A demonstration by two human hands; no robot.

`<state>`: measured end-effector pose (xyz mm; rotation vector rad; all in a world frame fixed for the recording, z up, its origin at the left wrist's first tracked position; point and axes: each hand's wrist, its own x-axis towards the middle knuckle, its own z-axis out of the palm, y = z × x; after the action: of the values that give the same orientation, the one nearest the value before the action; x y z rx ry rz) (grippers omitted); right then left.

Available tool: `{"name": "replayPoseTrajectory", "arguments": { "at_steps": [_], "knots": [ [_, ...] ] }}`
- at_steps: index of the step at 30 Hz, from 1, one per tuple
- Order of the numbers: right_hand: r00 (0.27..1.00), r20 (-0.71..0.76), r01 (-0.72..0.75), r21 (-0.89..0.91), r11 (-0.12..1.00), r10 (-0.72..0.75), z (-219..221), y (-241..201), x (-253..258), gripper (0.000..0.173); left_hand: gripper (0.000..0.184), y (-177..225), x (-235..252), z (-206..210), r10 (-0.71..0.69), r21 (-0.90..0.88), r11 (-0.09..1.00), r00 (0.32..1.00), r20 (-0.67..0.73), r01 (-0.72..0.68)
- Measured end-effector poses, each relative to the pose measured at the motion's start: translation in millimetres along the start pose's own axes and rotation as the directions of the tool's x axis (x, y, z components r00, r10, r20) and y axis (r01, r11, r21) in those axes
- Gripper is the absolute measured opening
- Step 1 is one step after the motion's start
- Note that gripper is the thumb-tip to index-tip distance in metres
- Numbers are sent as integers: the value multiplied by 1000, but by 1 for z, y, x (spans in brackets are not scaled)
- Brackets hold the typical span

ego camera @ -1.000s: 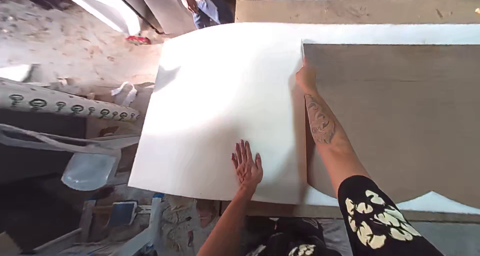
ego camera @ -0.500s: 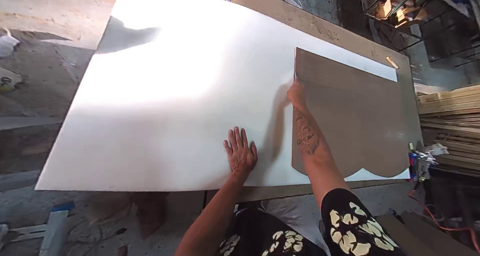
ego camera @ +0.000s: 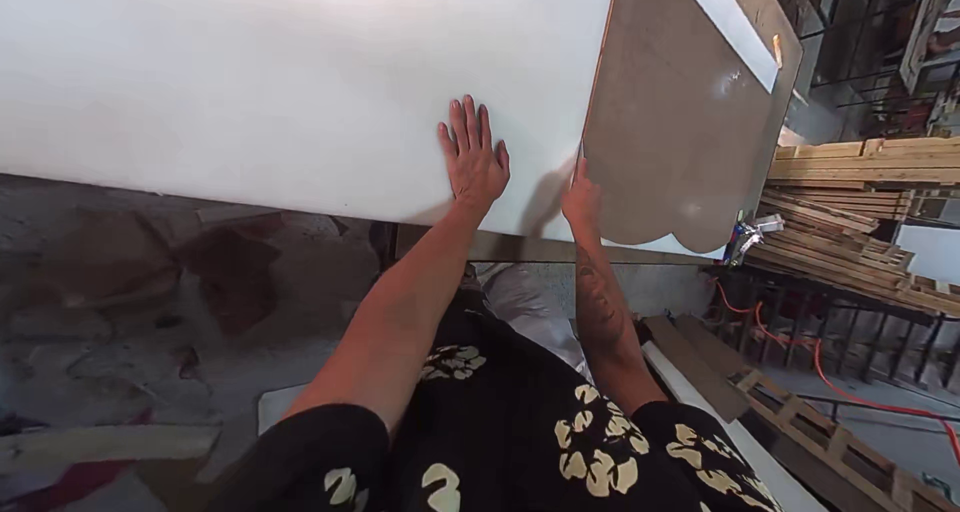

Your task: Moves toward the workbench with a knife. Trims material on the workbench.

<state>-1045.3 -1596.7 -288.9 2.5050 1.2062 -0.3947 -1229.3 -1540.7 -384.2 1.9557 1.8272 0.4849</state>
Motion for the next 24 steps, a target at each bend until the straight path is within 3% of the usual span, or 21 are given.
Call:
{"name": "replayPoseTrajectory", "arguments": {
  "at_steps": [5, 17, 24],
  "knots": [
    [997, 76, -14, 10, 1000, 14, 27, 28, -66, 86, 73, -2, -2, 0, 4, 9, 1000, 1000, 5, -4],
    [1000, 1, 25, 82, 996, -25, 84, 74, -154, 70, 73, 0, -8, -5, 42, 51, 998, 999, 15, -43],
    [981, 192, -33, 115, 993, 11, 107, 102, -198, 84, 74, 0, -13, -2, 71, 84, 994, 997, -36, -68]
  ]
}}
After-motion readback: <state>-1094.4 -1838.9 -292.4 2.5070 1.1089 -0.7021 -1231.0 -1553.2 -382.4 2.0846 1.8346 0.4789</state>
